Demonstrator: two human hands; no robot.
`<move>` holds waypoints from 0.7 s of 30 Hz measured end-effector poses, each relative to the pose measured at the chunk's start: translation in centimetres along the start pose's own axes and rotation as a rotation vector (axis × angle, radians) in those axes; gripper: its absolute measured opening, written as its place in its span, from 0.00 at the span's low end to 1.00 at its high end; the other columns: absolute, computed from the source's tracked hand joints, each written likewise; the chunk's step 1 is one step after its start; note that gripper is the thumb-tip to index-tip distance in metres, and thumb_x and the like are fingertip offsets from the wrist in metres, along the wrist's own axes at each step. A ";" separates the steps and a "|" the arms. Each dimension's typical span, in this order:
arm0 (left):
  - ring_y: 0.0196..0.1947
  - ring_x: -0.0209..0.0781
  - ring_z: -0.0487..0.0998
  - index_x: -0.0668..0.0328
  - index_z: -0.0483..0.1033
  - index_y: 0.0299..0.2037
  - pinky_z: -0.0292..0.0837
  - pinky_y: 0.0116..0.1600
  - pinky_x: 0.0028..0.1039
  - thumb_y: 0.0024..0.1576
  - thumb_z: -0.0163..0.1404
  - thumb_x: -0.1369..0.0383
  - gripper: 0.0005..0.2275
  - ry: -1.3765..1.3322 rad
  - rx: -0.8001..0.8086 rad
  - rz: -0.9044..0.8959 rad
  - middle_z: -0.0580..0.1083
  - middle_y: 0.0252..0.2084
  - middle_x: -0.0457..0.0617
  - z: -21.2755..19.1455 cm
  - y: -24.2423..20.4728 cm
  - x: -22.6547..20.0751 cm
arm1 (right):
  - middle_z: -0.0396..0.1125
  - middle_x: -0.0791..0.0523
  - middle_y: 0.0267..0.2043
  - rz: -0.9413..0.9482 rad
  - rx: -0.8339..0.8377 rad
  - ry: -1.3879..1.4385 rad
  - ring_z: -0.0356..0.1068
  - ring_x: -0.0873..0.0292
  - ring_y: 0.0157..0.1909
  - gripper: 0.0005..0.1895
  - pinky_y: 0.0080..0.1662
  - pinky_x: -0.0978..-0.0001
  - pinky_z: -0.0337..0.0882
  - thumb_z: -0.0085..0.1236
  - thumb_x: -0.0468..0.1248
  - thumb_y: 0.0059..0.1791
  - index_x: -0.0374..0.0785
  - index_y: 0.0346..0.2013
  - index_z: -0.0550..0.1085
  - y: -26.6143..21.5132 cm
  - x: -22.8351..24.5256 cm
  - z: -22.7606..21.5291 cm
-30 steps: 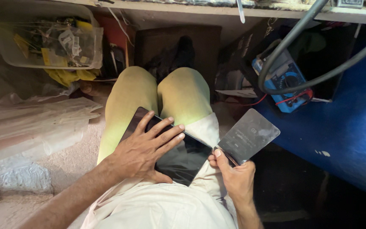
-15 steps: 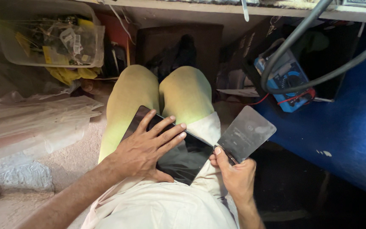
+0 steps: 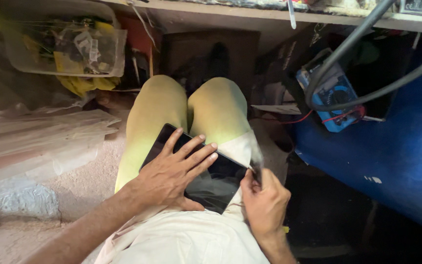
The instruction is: The person applies a screen protector to a tablet. They use a plastic card to smooth the surface, spray liquid from a yellow bottle, and wipe the screen with their fingers.
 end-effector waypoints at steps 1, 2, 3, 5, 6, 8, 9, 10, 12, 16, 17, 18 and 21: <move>0.73 0.53 0.49 0.64 0.59 0.68 0.31 0.73 0.59 0.38 0.57 0.34 0.52 0.000 0.013 -0.010 0.55 0.73 0.51 0.1 0.0 -0.1 | 0.71 0.49 0.26 0.010 0.006 0.021 0.76 0.55 0.25 0.08 0.29 0.64 0.73 0.64 0.33 0.46 0.30 0.29 0.74 0.0 -0.1 0.0; 0.73 0.53 0.49 0.64 0.58 0.68 0.31 0.73 0.59 0.38 0.57 0.34 0.52 -0.001 0.026 -0.019 0.55 0.73 0.51 0.2 0.0 -0.1 | 0.71 0.49 0.25 0.020 0.012 0.042 0.76 0.54 0.25 0.08 0.29 0.64 0.73 0.64 0.33 0.46 0.30 0.30 0.75 0.1 -0.3 0.1; 0.73 0.54 0.49 0.64 0.58 0.68 0.31 0.73 0.59 0.38 0.57 0.33 0.52 -0.003 0.012 -0.013 0.55 0.73 0.51 0.2 0.0 -0.1 | 0.71 0.49 0.25 0.030 0.015 0.063 0.75 0.54 0.24 0.07 0.29 0.64 0.73 0.63 0.33 0.45 0.30 0.30 0.75 0.2 -0.5 0.1; 0.73 0.55 0.49 0.64 0.58 0.68 0.31 0.72 0.60 0.38 0.56 0.33 0.53 -0.011 -0.014 -0.004 0.55 0.73 0.52 0.4 -0.1 -0.1 | 0.70 0.50 0.23 0.057 0.019 0.090 0.74 0.55 0.23 0.08 0.29 0.64 0.71 0.64 0.33 0.45 0.30 0.29 0.75 0.3 -0.9 0.3; 0.73 0.55 0.50 0.64 0.58 0.68 0.31 0.73 0.60 0.38 0.55 0.33 0.52 -0.001 -0.017 -0.006 0.55 0.73 0.52 0.5 -0.3 -0.2 | 0.70 0.50 0.22 0.072 0.023 0.104 0.73 0.56 0.22 0.08 0.29 0.64 0.71 0.64 0.33 0.45 0.30 0.29 0.74 0.2 -1.0 0.3; 0.73 0.54 0.50 0.64 0.59 0.69 0.32 0.73 0.60 0.39 0.55 0.33 0.52 0.020 -0.025 -0.006 0.56 0.73 0.52 0.7 -0.4 -0.2 | 0.68 0.50 0.19 0.171 0.049 0.144 0.70 0.57 0.20 0.08 0.28 0.64 0.69 0.64 0.33 0.45 0.29 0.28 0.74 0.1 -1.4 0.6; 0.73 0.54 0.50 0.64 0.58 0.69 0.32 0.73 0.60 0.39 0.55 0.32 0.52 0.020 -0.027 -0.009 0.56 0.73 0.52 0.8 -0.5 -0.2 | 0.67 0.51 0.17 0.220 0.062 0.165 0.68 0.58 0.19 0.09 0.27 0.65 0.69 0.64 0.33 0.45 0.29 0.27 0.74 0.0 -1.6 0.7; 0.73 0.54 0.50 0.63 0.58 0.69 0.32 0.73 0.60 0.39 0.55 0.32 0.52 0.019 -0.029 -0.012 0.56 0.73 0.52 0.8 -0.5 -0.3 | 0.67 0.51 0.17 0.210 0.052 0.167 0.69 0.60 0.19 0.09 0.27 0.65 0.69 0.63 0.32 0.45 0.29 0.26 0.73 0.0 -1.6 0.7; 0.73 0.54 0.50 0.63 0.58 0.69 0.32 0.73 0.60 0.39 0.55 0.32 0.53 0.014 -0.035 -0.012 0.56 0.73 0.52 0.8 -0.6 -0.3 | 0.67 0.52 0.17 0.192 0.031 0.174 0.69 0.63 0.19 0.09 0.27 0.67 0.68 0.62 0.32 0.45 0.29 0.25 0.73 -0.1 -1.5 0.8; 0.73 0.54 0.50 0.63 0.58 0.69 0.31 0.73 0.60 0.38 0.55 0.32 0.53 0.011 -0.027 -0.016 0.56 0.73 0.52 1.0 -0.6 -0.3 | 0.71 0.52 0.18 0.278 0.053 0.227 0.72 0.63 0.20 0.08 0.28 0.69 0.71 0.62 0.32 0.45 0.28 0.24 0.76 -0.4 -1.9 0.9; 0.73 0.54 0.50 0.62 0.58 0.69 0.31 0.73 0.60 0.38 0.55 0.32 0.53 0.017 -0.018 -0.021 0.56 0.73 0.52 1.1 -0.6 -0.2 | 0.73 0.53 0.18 0.350 0.087 0.268 0.74 0.64 0.20 0.09 0.28 0.70 0.72 0.62 0.32 0.46 0.28 0.23 0.77 -0.4 -2.2 1.0; 0.73 0.54 0.50 0.62 0.58 0.69 0.31 0.73 0.60 0.38 0.55 0.31 0.53 0.018 -0.022 -0.020 0.56 0.73 0.52 1.1 -0.6 -0.1 | 0.75 0.53 0.18 0.422 0.121 0.309 0.75 0.64 0.21 0.10 0.28 0.71 0.73 0.61 0.33 0.46 0.28 0.23 0.79 -0.5 -2.4 1.2; 0.73 0.54 0.49 0.62 0.58 0.69 0.31 0.73 0.60 0.38 0.54 0.31 0.53 0.015 -0.023 -0.020 0.56 0.73 0.51 1.3 -0.6 -0.1 | 0.76 0.53 0.21 0.514 0.143 0.403 0.76 0.64 0.23 0.09 0.29 0.73 0.75 0.62 0.33 0.46 0.27 0.27 0.80 -0.5 -2.9 1.3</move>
Point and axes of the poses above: each hand's wrist, its own y-axis towards the middle knuckle, its own z-axis out of the palm, x = y × z, the point moved 3 cm from there along y, towards the middle knuckle
